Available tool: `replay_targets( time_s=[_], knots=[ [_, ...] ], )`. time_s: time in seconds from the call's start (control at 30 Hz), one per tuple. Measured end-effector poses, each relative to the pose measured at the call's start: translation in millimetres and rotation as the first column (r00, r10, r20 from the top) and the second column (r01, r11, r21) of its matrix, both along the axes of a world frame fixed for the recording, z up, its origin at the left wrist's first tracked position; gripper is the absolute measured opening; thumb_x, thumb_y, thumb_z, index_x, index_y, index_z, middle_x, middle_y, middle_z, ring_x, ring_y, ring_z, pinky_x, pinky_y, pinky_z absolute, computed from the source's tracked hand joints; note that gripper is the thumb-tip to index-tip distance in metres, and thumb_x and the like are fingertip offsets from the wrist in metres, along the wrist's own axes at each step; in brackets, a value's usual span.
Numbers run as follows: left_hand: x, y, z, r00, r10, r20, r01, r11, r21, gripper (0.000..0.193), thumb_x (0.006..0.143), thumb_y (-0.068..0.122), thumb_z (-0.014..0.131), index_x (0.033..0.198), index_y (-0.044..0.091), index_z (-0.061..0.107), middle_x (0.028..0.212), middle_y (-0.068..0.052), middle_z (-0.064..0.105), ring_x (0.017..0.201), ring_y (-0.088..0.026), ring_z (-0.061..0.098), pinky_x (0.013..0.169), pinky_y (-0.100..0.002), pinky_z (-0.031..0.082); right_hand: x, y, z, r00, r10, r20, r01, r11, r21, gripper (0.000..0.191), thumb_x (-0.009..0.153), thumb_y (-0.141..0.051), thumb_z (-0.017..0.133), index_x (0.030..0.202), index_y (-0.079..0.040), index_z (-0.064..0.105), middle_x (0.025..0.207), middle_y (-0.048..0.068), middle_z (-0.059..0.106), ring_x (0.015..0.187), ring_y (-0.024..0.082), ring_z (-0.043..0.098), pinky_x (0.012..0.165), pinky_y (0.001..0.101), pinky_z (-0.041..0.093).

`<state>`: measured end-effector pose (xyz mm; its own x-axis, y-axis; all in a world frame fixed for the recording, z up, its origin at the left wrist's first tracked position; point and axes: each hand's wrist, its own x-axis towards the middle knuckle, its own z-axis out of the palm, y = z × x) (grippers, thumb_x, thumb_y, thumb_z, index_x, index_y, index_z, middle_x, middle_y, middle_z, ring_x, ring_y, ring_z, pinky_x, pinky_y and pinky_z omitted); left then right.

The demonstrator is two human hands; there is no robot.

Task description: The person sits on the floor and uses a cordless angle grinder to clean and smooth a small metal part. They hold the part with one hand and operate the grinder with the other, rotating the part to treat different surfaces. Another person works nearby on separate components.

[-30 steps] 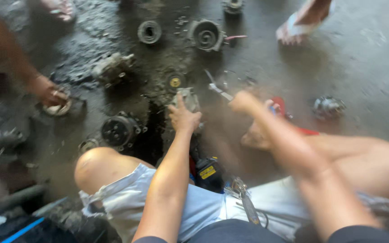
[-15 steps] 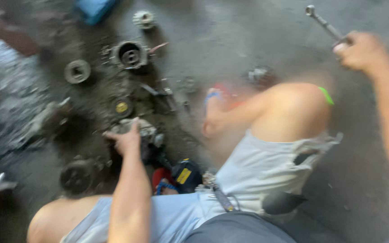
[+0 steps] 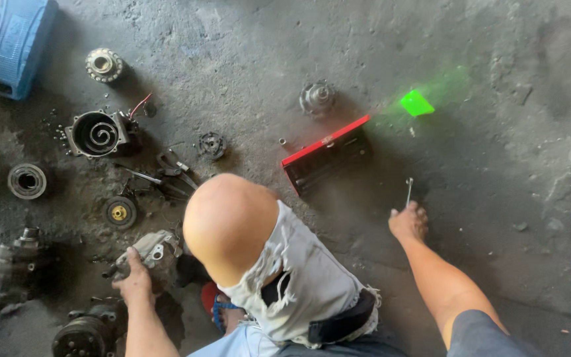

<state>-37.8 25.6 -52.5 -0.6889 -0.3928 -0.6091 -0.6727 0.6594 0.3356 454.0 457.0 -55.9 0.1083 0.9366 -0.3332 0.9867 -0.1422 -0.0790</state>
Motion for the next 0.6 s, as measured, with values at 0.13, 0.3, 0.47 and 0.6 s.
replay_targets(
  time_s=[0.13, 0.3, 0.47, 0.6],
  knots=[
    [-2, -5, -14, 0.995, 0.035, -0.089, -0.027, 0.995, 0.093, 0.143, 0.072, 0.088, 0.063, 0.158, -0.011, 0.003, 0.161, -0.031, 0.028, 0.147, -0.041, 0.037, 0.114, -0.048, 0.038, -69, 22, -18, 0.977, 0.149, -0.156, -0.155, 0.987, -0.029, 0.054, 0.096, -0.035, 0.065, 0.141, -0.008, 0.053, 0.149, 0.022, 0.049, 0.137, 0.043, 0.048, 0.111, 0.0499, 0.043],
    [-9, -12, -19, 0.985, -0.139, -0.102, 0.138, 0.99, -0.016, 0.138, 0.079, 0.089, 0.059, 0.159, -0.012, 0.01, 0.157, -0.039, 0.036, 0.148, -0.045, 0.038, 0.122, -0.045, 0.031, -160, 80, -27, 0.978, 0.206, 0.001, -0.204, 0.968, -0.148, 0.087, 0.083, -0.034, 0.075, 0.158, -0.014, 0.036, 0.147, 0.029, 0.044, 0.13, 0.046, 0.05, 0.105, 0.0511, 0.044],
    [-19, -4, -8, 0.986, -0.161, -0.035, 0.155, 0.979, -0.135, 0.134, 0.082, 0.088, 0.05, 0.159, -0.011, 0.004, 0.145, -0.041, 0.046, 0.139, -0.049, 0.046, 0.116, -0.048, 0.037, -188, 97, -9, 0.835, 0.527, 0.158, -0.437, 0.809, -0.393, 0.067, 0.08, -0.051, 0.077, 0.128, -0.004, 0.072, 0.136, 0.023, 0.067, 0.126, 0.041, 0.064, 0.102, 0.0504, 0.054],
    [-25, 1, 8, 0.994, -0.104, 0.03, 0.107, 0.983, -0.15, 0.134, 0.077, 0.091, 0.047, 0.161, -0.004, 0.004, 0.14, -0.036, 0.054, 0.132, -0.046, 0.055, 0.111, -0.049, 0.042, -191, 87, 8, 0.723, 0.654, 0.223, -0.579, 0.75, -0.32, 0.077, 0.082, -0.06, 0.074, 0.141, -0.013, 0.058, 0.131, 0.027, 0.064, 0.119, 0.044, 0.063, 0.094, 0.0545, 0.053]
  ],
)
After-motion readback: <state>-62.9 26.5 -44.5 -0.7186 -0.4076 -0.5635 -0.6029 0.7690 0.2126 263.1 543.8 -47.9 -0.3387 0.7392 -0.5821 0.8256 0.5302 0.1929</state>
